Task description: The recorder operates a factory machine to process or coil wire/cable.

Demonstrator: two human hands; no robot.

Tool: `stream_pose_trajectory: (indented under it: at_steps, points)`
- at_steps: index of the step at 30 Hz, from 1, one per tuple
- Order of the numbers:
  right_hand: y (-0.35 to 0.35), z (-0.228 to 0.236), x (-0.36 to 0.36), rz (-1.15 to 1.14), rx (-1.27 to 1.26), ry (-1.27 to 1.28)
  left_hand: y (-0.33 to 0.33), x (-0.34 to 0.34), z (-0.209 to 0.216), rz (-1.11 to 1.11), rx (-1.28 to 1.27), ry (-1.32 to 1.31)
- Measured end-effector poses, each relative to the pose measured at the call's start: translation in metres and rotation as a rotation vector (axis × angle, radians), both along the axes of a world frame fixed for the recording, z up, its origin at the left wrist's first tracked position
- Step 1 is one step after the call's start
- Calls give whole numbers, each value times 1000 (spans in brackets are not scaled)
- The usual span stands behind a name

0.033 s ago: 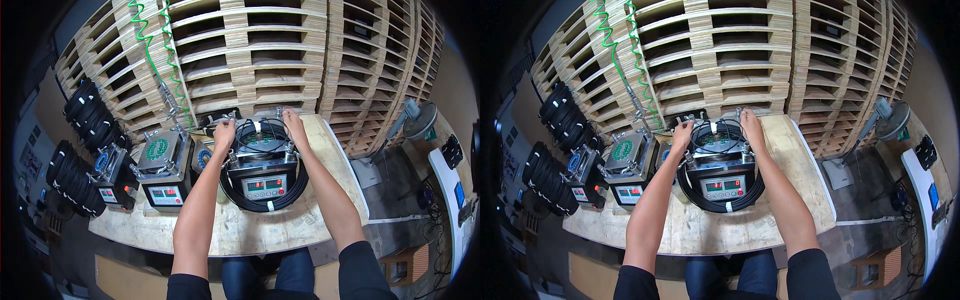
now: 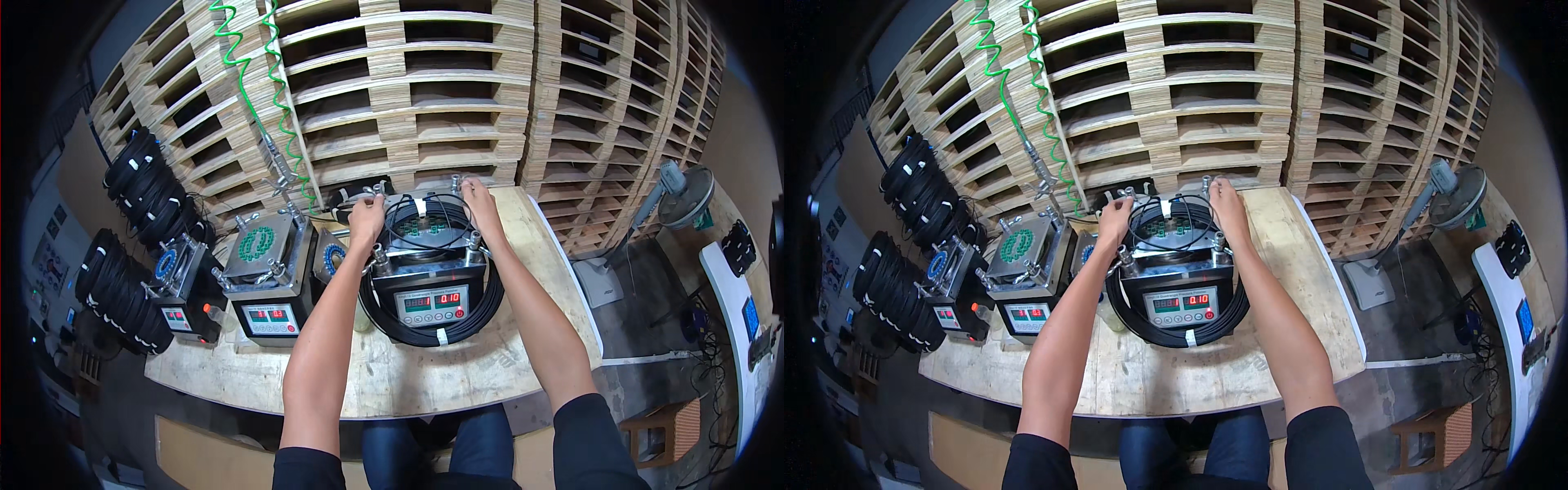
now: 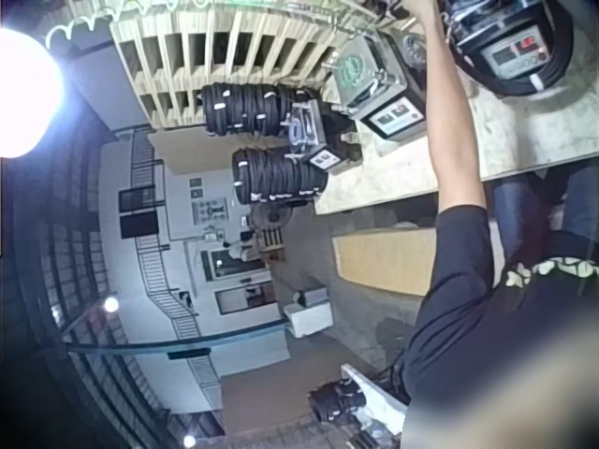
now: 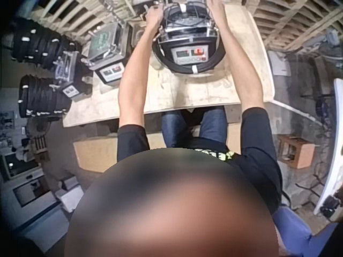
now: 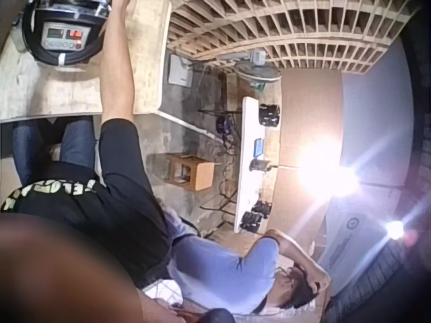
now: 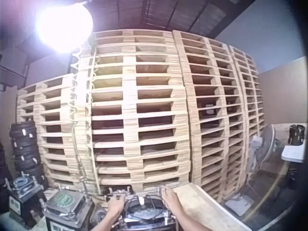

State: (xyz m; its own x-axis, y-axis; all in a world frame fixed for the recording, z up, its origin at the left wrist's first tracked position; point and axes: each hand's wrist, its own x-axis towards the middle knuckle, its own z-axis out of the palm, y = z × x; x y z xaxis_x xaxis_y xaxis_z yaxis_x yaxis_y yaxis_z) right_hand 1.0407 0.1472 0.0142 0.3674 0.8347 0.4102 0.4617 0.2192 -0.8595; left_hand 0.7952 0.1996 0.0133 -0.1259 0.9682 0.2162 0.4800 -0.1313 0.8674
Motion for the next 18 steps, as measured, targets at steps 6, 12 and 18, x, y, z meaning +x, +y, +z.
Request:
stream_pose_trajectory:
  at_steps: [6,12,18]
  points:
    - [15,-16,16,-37,-8,-35,4,8,-1,-24,-8,5]
    - [12,-11,14,-66,-24,-136,5,4,-2,-22,-4,-2]
    - [-1,1,-2,12,32,-26,5,-4,-2,16,-10,16]
